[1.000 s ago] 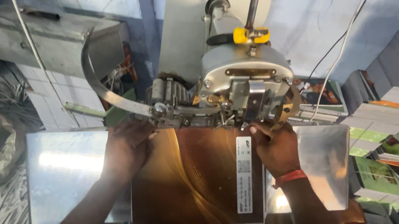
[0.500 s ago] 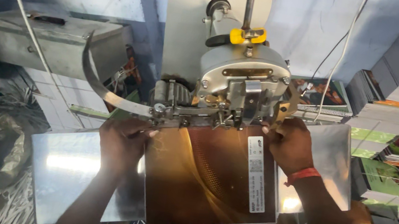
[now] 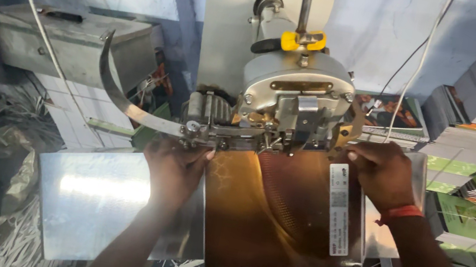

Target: The person repeatedly picks up booklets, places them into a binding machine, and removes them after processing. The person stacks the finished booklets on a nearby surface.

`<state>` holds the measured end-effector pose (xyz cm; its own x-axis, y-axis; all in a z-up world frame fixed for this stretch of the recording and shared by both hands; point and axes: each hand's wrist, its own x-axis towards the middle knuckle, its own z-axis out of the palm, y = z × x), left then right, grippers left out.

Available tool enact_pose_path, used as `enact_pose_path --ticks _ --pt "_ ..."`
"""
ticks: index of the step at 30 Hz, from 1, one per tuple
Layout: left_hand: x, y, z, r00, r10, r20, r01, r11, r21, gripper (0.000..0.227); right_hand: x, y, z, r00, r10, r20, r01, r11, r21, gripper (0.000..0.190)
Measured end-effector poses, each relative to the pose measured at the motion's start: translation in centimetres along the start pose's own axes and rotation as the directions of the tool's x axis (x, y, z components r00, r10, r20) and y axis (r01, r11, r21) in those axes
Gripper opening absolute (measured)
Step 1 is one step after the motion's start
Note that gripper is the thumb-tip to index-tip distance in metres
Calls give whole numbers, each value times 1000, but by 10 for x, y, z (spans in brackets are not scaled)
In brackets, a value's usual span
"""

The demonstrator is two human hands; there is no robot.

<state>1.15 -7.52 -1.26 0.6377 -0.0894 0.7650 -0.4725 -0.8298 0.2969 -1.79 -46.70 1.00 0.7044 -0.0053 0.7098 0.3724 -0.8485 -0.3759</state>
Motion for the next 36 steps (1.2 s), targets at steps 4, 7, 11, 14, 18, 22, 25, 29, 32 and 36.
enact_pose_path --ticks 4,7,11,14,18,22,25,29,32,36 --pt "-2 9 -1 998 -37 55 39 999 -36 20 -2 1 -5 999 -41 3 41 999 -10 14" --pt "1 11 -5 997 -14 71 13 1000 20 24 -1 -3 -4 1000 -10 -10 10 1000 11 14" --pt "-2 13 -6 998 22 61 -23 1000 3 24 -4 -2 -3 999 -12 -35 11 1000 -27 14" --pt "-4 19 -6 994 30 106 -30 1000 4 24 -3 5 -9 1000 -8 -8 7 998 -60 12" --pt "-2 41 4 991 54 121 -62 997 56 24 5 19 -26 987 86 137 -70 990 -119 9" --pt "-5 67 17 985 -13 172 2 998 65 24 4 34 -46 997 -31 73 47 974 -220 9" --pt "-2 78 22 985 -2 171 -11 997 75 29 4 42 -52 998 50 42 -41 979 -200 11" --pt "0 80 24 990 23 139 -22 1000 -8 31 0 46 -54 996 79 29 -72 980 -184 10" --pt "-2 76 24 987 0 163 6 999 -36 33 1 43 -50 997 57 45 -42 961 -273 9" --pt "-5 78 25 989 -1 148 3 1000 -17 31 7 35 -36 985 -86 152 123 960 -252 15"
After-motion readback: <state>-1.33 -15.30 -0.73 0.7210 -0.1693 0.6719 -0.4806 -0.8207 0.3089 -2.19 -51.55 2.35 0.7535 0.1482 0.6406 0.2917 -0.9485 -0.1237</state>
